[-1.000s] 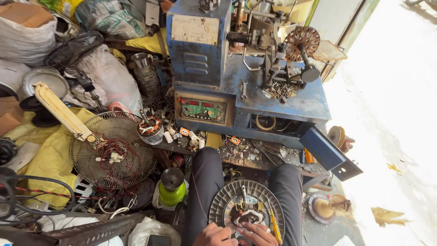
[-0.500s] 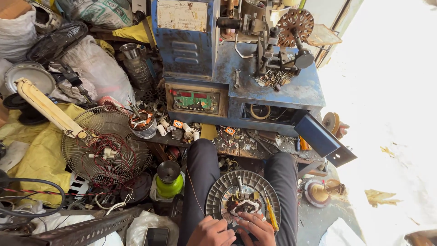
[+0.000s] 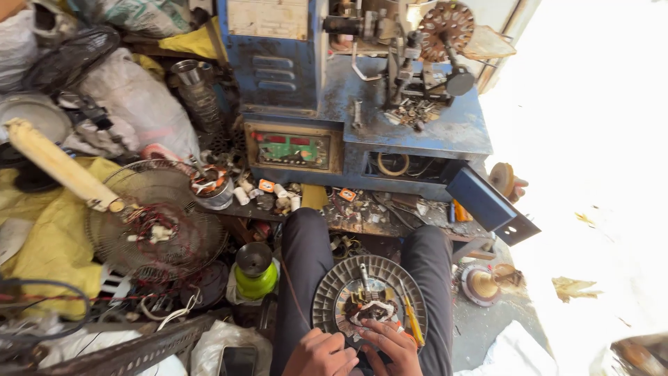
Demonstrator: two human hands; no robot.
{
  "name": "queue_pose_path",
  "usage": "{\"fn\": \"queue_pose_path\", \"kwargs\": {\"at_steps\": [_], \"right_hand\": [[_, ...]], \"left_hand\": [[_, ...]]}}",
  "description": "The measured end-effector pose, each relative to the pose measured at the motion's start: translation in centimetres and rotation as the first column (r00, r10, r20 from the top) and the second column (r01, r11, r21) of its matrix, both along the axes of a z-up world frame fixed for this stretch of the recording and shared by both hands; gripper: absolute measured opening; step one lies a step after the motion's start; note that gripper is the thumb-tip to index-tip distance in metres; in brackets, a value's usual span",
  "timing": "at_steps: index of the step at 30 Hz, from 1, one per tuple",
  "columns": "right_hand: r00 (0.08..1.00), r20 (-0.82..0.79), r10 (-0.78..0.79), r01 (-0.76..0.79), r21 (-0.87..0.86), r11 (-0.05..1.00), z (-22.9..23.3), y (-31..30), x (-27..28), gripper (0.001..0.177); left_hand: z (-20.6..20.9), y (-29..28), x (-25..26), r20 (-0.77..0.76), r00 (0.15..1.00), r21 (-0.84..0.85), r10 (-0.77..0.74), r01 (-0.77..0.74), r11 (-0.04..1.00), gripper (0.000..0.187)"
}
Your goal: Working on an electric fan motor, stripping and connecting wires using tools like pliers and scissors.
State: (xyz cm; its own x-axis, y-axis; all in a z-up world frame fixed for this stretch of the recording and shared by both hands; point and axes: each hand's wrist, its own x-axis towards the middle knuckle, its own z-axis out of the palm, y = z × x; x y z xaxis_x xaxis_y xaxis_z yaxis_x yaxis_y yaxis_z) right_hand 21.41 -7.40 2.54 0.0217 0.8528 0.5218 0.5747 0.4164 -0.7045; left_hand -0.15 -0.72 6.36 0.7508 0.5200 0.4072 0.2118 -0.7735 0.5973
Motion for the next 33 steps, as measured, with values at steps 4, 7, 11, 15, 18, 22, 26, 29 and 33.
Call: {"fn": "queue_pose_path", "kwargs": {"at_steps": [4,7,11,15,18,22,26,29,33], "right_hand": [[1.0,0.014,-0.011,0.011,-0.016,1.0,0.6,-0.2,0.0,0.03],[1.0,0.003,0.018,-0.018,-0.048,0.999,1.7,-0.5,-0.2,0.03],[0.998,0.003,0.064,-0.063,-0.092,0.994,2.7,-0.8,-0.3,0.032],[0.998,0.001,0.066,-0.066,-0.095,0.993,2.7,-0.9,-0.2,0.033],[0.999,0.012,0.051,-0.05,-0.042,0.998,0.9,-0.6,0.1,0.034],[0.999,0.029,0.044,-0.043,-0.012,0.999,-1.9,-0.2,0.5,0.035],[0.999,0.036,0.031,-0.031,-0.004,1.0,-2.3,-0.2,0.5,0.037],[0.999,0.028,0.027,-0.026,-0.005,1.0,-2.2,-0.2,0.5,0.037],[1.0,0.01,0.02,-0.02,-0.026,0.999,-2.5,-0.4,0.4,0.036]], "left_hand": [[0.3,0.3,-0.2,0.028,1.0,0.017,-0.01,0.009,1.0,0.014],[0.6,0.4,-0.3,0.073,0.997,0.101,0.0,-0.008,0.995,0.013],[0.7,0.5,-0.4,-0.026,0.999,0.022,0.028,-0.027,0.999,0.011],[0.5,0.6,-0.4,-0.062,0.997,0.018,0.042,-0.041,0.999,0.012],[1.3,0.3,-0.3,-0.046,0.998,-0.04,0.05,-0.052,0.998,0.012],[0.1,0.4,-0.4,0.013,0.999,0.002,0.053,-0.053,0.999,0.013],[-0.1,0.4,-0.4,0.025,0.999,0.035,0.036,-0.037,0.999,0.013],[0.4,0.3,-0.5,0.006,0.999,0.008,0.035,-0.035,0.999,0.014],[0.8,0.2,-0.6,-0.024,0.999,-0.016,0.029,-0.03,0.999,0.014]]}}
